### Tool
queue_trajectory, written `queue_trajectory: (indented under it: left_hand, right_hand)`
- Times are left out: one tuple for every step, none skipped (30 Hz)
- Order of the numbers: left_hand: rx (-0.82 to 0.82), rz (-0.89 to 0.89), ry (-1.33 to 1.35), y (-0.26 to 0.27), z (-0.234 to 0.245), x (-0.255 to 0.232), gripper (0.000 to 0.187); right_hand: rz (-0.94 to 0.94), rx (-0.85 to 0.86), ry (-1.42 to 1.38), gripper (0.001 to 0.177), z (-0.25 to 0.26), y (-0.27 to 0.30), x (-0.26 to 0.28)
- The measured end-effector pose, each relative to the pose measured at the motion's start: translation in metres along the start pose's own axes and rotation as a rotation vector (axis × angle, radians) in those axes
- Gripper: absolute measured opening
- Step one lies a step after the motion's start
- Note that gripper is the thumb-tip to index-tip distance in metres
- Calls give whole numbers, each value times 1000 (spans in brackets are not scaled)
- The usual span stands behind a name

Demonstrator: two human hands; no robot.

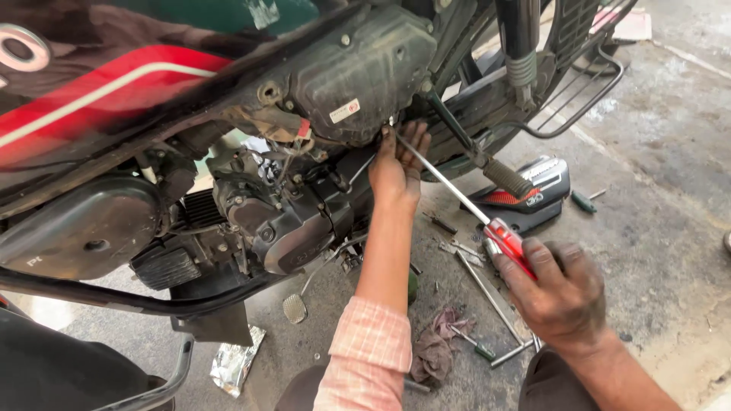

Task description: The person crouches beside a Hero motorcycle and uses a red-handled screwdriver to unscrew and loosen screws on the side engine cover and body panel, steadying the bike with the other hand and reaching into the engine area by hand.

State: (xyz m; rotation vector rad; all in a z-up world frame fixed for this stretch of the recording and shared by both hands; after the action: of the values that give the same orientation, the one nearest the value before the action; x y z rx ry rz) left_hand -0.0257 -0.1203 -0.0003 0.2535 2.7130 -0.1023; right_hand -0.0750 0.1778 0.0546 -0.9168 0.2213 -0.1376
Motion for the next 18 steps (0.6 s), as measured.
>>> queue_trajectory:
  left_hand:
    - [4, -38, 57, -15, 6, 9, 31]
    - [3, -72, 111, -28, 16, 18, 29]
    - [3, -74, 111, -28, 11, 16, 29]
    - [-19, -95, 109, -27, 6, 15, 25]
    - [-40, -117, 108, -26, 2, 14, 21]
    - [-41, -116, 106, -21, -4, 12, 21]
    - [-67, -113, 86, -16, -9, 10, 19]
    - [-93, -113, 66, -11, -15, 7, 17]
    - [-92, -114, 64, -11, -15, 9, 17]
    - [-93, -118, 59, -12, -15, 10, 15]
    - [-94, -123, 54, -14, -16, 12, 14]
    - [-95, -123, 55, -16, -14, 14, 14]
    - [-84, -131, 73, -18, -12, 17, 16]
    - [-75, -136, 88, -19, -8, 20, 18]
    - [-77, -133, 85, -21, -5, 24, 18]
    - [-73, -127, 138, -26, -4, 26, 21]
    - [-68, -121, 191, -30, -2, 28, 24]
    - [-69, -121, 190, -29, -4, 28, 24]
  right_hand:
    - [-34, 34, -12, 34, 2, -4, 1]
    - [-70, 75, -27, 35, 5, -5, 2]
    - [-69, 74, -28, 35, 5, -7, 1]
    - [-86, 119, -46, 34, 4, -7, 1]
    - [-103, 164, -63, 32, 4, -7, 0]
    - [-105, 165, -64, 32, 7, -8, -2]
    - [-110, 204, -84, 36, 10, -9, -3]
    - [-114, 240, -104, 39, 13, -11, -4]
    - [-116, 238, -106, 39, 16, -12, -4]
    - [-124, 233, -105, 43, 20, -15, -4]
    - [-133, 227, -104, 46, 23, -17, -5]
    - [-132, 228, -104, 46, 26, -19, -3]
    - [-157, 239, -119, 45, 29, -21, -2]
    - [-185, 254, -136, 45, 33, -22, 0]
    - [-188, 258, -136, 45, 32, -20, -1]
    - [-178, 240, -161, 43, 31, -19, -2]
    - [-169, 223, -186, 42, 30, -19, -3]
    - [-170, 224, -187, 42, 26, -8, -9]
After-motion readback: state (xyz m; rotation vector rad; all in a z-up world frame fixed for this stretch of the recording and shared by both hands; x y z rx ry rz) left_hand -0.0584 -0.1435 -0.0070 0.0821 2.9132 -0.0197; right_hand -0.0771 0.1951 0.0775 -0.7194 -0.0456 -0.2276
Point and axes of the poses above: each hand's wrist, its own y-axis away from the middle knuckle, its own z-axis out of the back of the hand, x = y × z, the point moved 1 cm from there along -y, towards the middle knuckle, and after that the axes turned 14 degrees about -z, right-handed, at the moved point
